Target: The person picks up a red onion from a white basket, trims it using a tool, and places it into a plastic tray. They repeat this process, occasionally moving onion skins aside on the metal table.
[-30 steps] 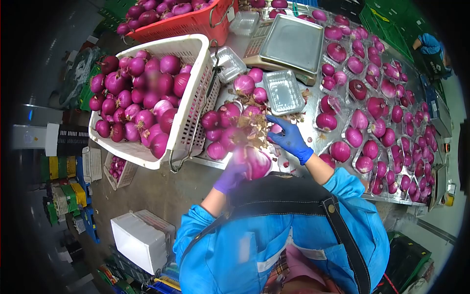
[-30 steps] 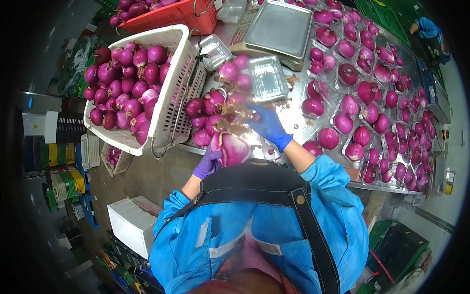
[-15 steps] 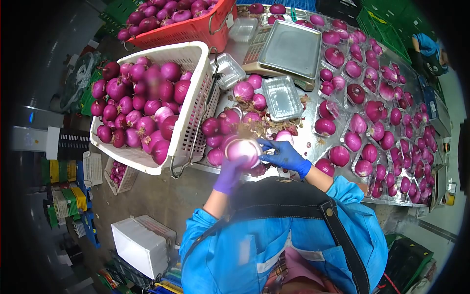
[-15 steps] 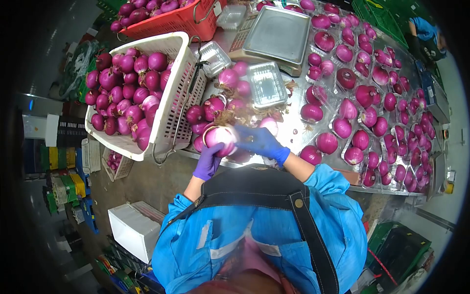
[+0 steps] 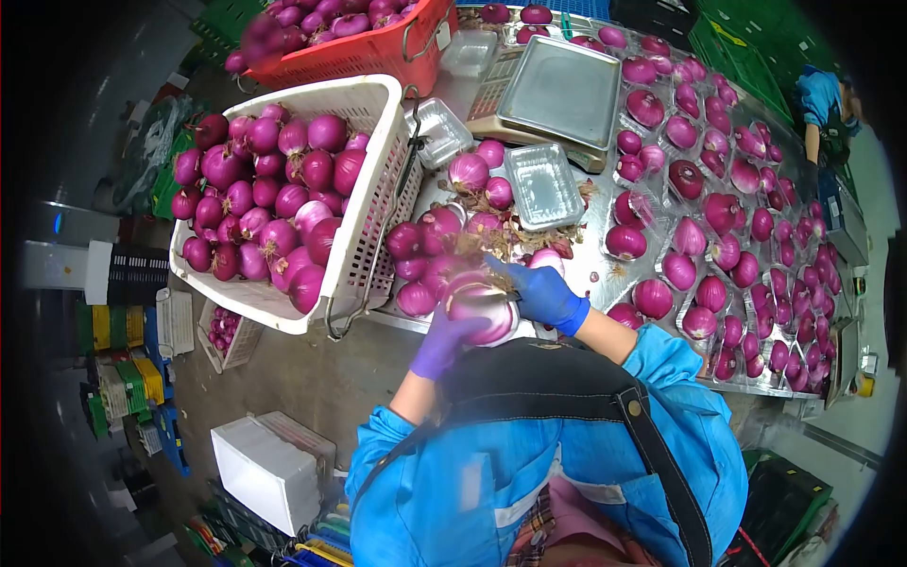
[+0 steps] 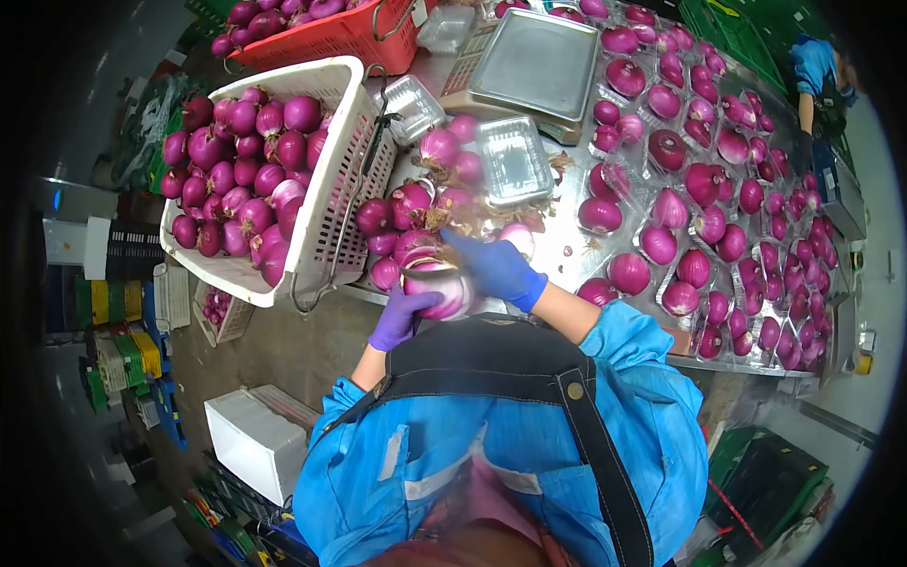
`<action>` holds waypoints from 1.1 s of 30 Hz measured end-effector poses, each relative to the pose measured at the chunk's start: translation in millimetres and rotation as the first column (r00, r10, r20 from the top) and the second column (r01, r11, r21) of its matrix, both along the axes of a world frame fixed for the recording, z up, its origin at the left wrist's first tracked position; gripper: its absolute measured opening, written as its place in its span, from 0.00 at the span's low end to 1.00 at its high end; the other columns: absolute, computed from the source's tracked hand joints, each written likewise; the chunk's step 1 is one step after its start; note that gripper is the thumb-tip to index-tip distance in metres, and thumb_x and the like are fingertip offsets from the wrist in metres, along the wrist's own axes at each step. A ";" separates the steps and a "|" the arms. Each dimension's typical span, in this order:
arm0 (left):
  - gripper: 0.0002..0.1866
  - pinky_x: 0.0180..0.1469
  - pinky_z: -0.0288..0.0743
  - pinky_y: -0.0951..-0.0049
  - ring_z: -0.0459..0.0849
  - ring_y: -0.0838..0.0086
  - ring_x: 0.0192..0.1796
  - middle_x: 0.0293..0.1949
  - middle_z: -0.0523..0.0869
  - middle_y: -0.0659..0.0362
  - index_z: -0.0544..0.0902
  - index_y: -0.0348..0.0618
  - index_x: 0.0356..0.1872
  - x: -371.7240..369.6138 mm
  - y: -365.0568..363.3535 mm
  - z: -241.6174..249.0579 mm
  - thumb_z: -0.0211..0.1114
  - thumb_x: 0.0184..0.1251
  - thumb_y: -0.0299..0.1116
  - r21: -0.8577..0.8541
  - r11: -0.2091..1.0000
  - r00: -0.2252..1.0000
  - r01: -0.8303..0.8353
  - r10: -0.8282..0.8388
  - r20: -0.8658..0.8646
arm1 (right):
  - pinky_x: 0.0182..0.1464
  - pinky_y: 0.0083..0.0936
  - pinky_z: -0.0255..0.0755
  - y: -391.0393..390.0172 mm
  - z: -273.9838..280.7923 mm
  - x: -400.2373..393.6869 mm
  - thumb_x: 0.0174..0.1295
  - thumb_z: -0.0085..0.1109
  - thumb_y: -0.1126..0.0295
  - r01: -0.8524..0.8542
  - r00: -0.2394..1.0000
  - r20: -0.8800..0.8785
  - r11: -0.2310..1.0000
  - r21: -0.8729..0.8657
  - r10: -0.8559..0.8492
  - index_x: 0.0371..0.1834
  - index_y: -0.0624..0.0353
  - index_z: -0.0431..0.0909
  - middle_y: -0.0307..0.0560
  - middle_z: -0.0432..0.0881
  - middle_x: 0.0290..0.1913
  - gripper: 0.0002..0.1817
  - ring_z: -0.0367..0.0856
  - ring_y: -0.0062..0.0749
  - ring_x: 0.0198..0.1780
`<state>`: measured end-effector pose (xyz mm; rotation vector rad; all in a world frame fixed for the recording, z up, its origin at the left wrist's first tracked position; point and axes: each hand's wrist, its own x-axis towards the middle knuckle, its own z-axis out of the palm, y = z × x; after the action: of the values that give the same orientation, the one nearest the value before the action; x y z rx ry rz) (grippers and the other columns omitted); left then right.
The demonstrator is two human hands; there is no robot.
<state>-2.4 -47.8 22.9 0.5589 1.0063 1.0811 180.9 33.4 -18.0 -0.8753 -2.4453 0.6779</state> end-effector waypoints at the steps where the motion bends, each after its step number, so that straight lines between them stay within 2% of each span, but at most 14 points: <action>1: 0.36 0.52 0.75 0.71 0.77 0.69 0.51 0.49 0.76 0.55 0.66 0.43 0.58 0.6 -0.7 4.1 0.66 0.41 0.20 0.013 0.999 0.999 0.043 -0.043 0.009 | 0.24 0.30 0.72 -1.6 4.6 0.8 0.49 0.56 0.72 0.011 1.000 -0.001 0.999 -0.041 -0.011 0.67 0.47 0.57 0.48 0.81 0.42 0.37 0.80 0.38 0.25; 5: 0.36 0.57 0.70 0.69 0.76 0.69 0.52 0.51 0.75 0.56 0.66 0.38 0.58 0.5 -5.3 3.0 0.67 0.42 0.20 -0.035 0.996 0.994 0.080 -0.077 0.082 | 0.31 0.34 0.73 -5.4 12.0 0.8 0.45 0.59 0.77 0.081 0.996 0.058 0.981 -0.177 -0.072 0.68 0.43 0.55 0.51 0.80 0.34 0.43 0.79 0.45 0.28; 9: 0.36 0.54 0.73 0.72 0.77 0.70 0.51 0.49 0.76 0.57 0.69 0.42 0.55 -3.8 -16.8 -2.1 0.70 0.37 0.23 -0.185 0.979 0.997 0.082 -0.083 0.000 | 0.26 0.31 0.73 6.3 -21.8 14.2 0.53 0.54 0.71 0.156 0.961 0.245 0.984 -0.088 -0.130 0.67 0.48 0.56 0.47 0.81 0.42 0.35 0.80 0.40 0.26; 11: 0.36 0.55 0.72 0.71 0.75 0.69 0.53 0.50 0.76 0.57 0.70 0.43 0.55 -3.3 -20.4 17.0 0.71 0.36 0.24 0.054 0.980 0.975 0.190 -0.182 -0.129 | 0.31 0.32 0.74 14.2 -32.9 30.1 0.57 0.54 0.67 0.310 0.948 0.133 0.935 -0.174 -0.290 0.66 0.51 0.58 0.46 0.80 0.43 0.31 0.80 0.42 0.31; 12: 0.35 0.57 0.71 0.70 0.75 0.69 0.54 0.50 0.75 0.56 0.70 0.41 0.54 -1.3 -19.4 21.2 0.71 0.36 0.24 -0.046 0.991 0.990 0.123 -0.126 -0.058 | 0.31 0.32 0.74 16.9 -32.2 32.6 0.57 0.54 0.67 0.299 0.951 0.133 0.938 -0.173 -0.279 0.66 0.51 0.58 0.46 0.80 0.43 0.31 0.80 0.42 0.31; 15: 0.36 0.57 0.70 0.70 0.74 0.70 0.54 0.52 0.74 0.55 0.69 0.40 0.55 4.1 -2.9 36.2 0.72 0.36 0.23 0.064 0.998 0.990 -0.023 0.032 -0.141 | 0.36 0.30 0.74 14.5 -25.7 32.9 0.59 0.55 0.63 0.259 0.924 0.360 0.908 -0.328 -0.133 0.65 0.54 0.60 0.47 0.78 0.48 0.30 0.80 0.39 0.38; 17: 0.37 0.56 0.70 0.72 0.74 0.70 0.54 0.52 0.74 0.55 0.67 0.39 0.56 -1.4 5.9 39.2 0.72 0.37 0.24 0.105 0.993 0.976 0.058 -0.035 -0.216 | 0.42 0.28 0.74 10.1 -0.2 27.7 0.58 0.57 0.59 -0.140 0.983 -0.186 0.677 -0.722 0.005 0.65 0.55 0.60 0.50 0.75 0.53 0.32 0.79 0.34 0.44; 18: 0.40 0.56 0.69 0.71 0.74 0.70 0.54 0.52 0.74 0.54 0.66 0.39 0.57 -5.2 7.7 29.8 0.74 0.36 0.27 0.132 0.980 0.900 0.150 -0.080 -0.429 | 0.50 0.28 0.71 7.6 33.6 21.7 0.56 0.60 0.56 -0.146 0.980 -0.193 0.492 -0.858 -0.046 0.66 0.53 0.58 0.51 0.73 0.56 0.36 0.77 0.32 0.50; 20: 0.43 0.57 0.68 0.70 0.73 0.70 0.55 0.52 0.74 0.53 0.63 0.39 0.60 -5.0 10.0 25.0 0.76 0.37 0.30 0.153 0.943 0.671 0.295 -0.090 -0.736 | 0.53 0.27 0.70 6.8 32.0 13.7 0.54 0.63 0.57 -0.248 0.958 -0.276 0.702 -0.668 0.075 0.66 0.54 0.59 0.49 0.74 0.55 0.37 0.74 0.31 0.53; 22: 0.44 0.57 0.68 0.71 0.73 0.70 0.55 0.52 0.74 0.53 0.63 0.39 0.60 -2.8 11.5 21.6 0.76 0.37 0.30 0.243 0.942 0.707 0.231 0.009 -0.707 | 0.52 0.25 0.70 5.9 28.5 8.7 0.54 0.63 0.58 -0.275 0.944 -0.304 0.818 -0.505 0.130 0.65 0.55 0.59 0.48 0.74 0.55 0.37 0.74 0.29 0.53; 25: 0.42 0.58 0.68 0.71 0.73 0.70 0.55 0.53 0.73 0.54 0.62 0.40 0.61 3.1 13.9 11.6 0.73 0.40 0.28 0.328 0.945 0.844 0.007 0.171 -0.509 | 0.55 0.26 0.68 1.9 46.0 12.2 0.53 0.63 0.63 -0.179 0.922 -0.240 0.217 -0.960 -0.305 0.64 0.57 0.61 0.45 0.73 0.56 0.35 0.72 0.28 0.53; 27: 0.39 0.57 0.69 0.71 0.74 0.69 0.54 0.53 0.73 0.55 0.61 0.40 0.61 11.1 16.3 1.3 0.70 0.44 0.25 0.305 0.933 0.932 -0.189 0.269 -0.244 | 0.59 0.27 0.64 -9.9 43.7 5.2 0.52 0.64 0.63 -0.259 0.805 -0.296 0.144 -0.955 -0.515 0.64 0.57 0.60 0.44 0.69 0.59 0.36 0.70 0.30 0.56; 31: 0.38 0.58 0.69 0.71 0.73 0.69 0.55 0.53 0.73 0.55 0.62 0.40 0.61 18.8 13.6 11.8 0.68 0.43 0.22 0.034 0.978 0.970 -0.205 0.207 -0.127 | 0.62 0.28 0.61 -10.6 27.0 -1.0 0.51 0.66 0.62 -0.224 0.836 -0.339 0.295 -0.929 -0.431 0.65 0.59 0.59 0.47 0.63 0.63 0.38 0.66 0.33 0.60; 33: 0.39 0.59 0.68 0.69 0.71 0.69 0.56 0.53 0.73 0.56 0.64 0.40 0.59 13.2 11.1 13.7 0.72 0.40 0.24 0.027 0.978 0.965 -0.205 0.207 -0.158 | 0.64 0.29 0.59 -5.7 18.5 4.7 0.49 0.68 0.60 -0.161 0.910 -0.367 0.651 -0.741 -0.192 0.66 0.59 0.58 0.51 0.63 0.64 0.41 0.63 0.36 0.64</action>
<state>10.8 -36.7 36.7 0.5649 1.2210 1.2404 185.5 27.7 0.5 -0.8976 -1.7101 1.7709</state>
